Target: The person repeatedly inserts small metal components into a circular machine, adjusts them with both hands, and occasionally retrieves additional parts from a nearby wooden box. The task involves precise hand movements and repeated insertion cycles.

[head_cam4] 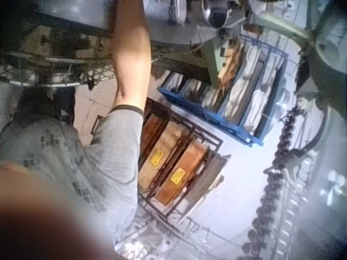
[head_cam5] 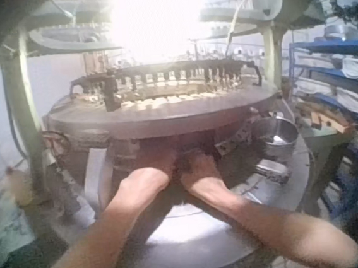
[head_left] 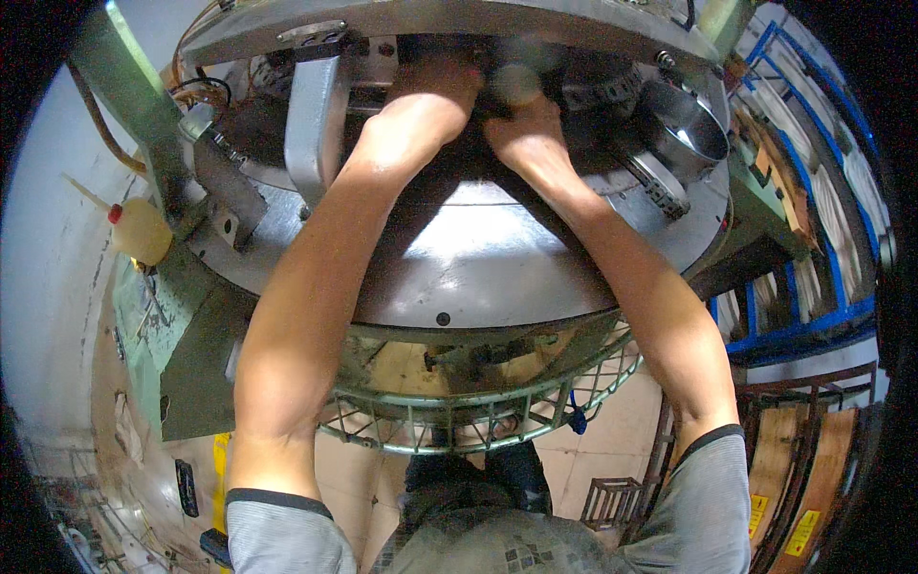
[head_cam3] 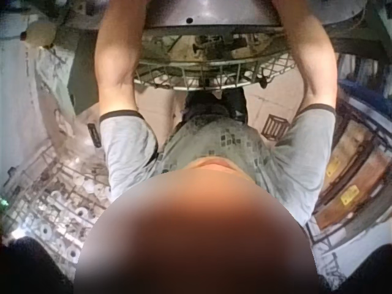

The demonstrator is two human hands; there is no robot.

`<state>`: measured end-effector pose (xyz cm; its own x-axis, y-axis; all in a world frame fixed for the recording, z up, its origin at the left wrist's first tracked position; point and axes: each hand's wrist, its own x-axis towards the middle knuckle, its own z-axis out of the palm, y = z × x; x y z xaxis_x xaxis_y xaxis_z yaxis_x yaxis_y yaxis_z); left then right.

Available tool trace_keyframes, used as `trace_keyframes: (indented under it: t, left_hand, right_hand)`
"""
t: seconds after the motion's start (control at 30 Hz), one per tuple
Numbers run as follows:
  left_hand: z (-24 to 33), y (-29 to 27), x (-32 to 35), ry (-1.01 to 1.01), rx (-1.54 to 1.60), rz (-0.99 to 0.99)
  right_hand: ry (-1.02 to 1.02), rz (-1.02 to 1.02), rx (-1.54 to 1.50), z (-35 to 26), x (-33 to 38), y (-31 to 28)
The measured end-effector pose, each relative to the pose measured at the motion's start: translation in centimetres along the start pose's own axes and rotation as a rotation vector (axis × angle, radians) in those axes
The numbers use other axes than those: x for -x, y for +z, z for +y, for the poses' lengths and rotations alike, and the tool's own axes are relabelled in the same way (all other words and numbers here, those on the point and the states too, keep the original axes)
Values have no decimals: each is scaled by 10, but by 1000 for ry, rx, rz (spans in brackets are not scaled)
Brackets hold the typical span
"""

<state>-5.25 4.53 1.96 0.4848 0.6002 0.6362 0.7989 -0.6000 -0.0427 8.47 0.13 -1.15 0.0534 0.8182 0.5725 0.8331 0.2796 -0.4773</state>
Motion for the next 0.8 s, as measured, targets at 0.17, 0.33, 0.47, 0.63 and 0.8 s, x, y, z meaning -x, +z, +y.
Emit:
trace_keyframes:
  t: [0.17,0.33,0.47,0.63,0.8]
  left_hand:
    - [-2,-7,-12,2,-78,183]
    - [-6,-6,-15,10,-13,187]
    - [-11,0,-15,96,-103,285]
    - [-12,10,-15,-41,-160,144]
    - [-6,-1,-15,-49,-221,8]
  right_hand:
    - [-45,133,-18,8,-6,11]
    - [-203,273,98,23,-21,28]
    - [-242,371,121,33,-36,47]
    - [-318,642,172,49,-61,73]
    - [-231,605,-34,52,-68,69]
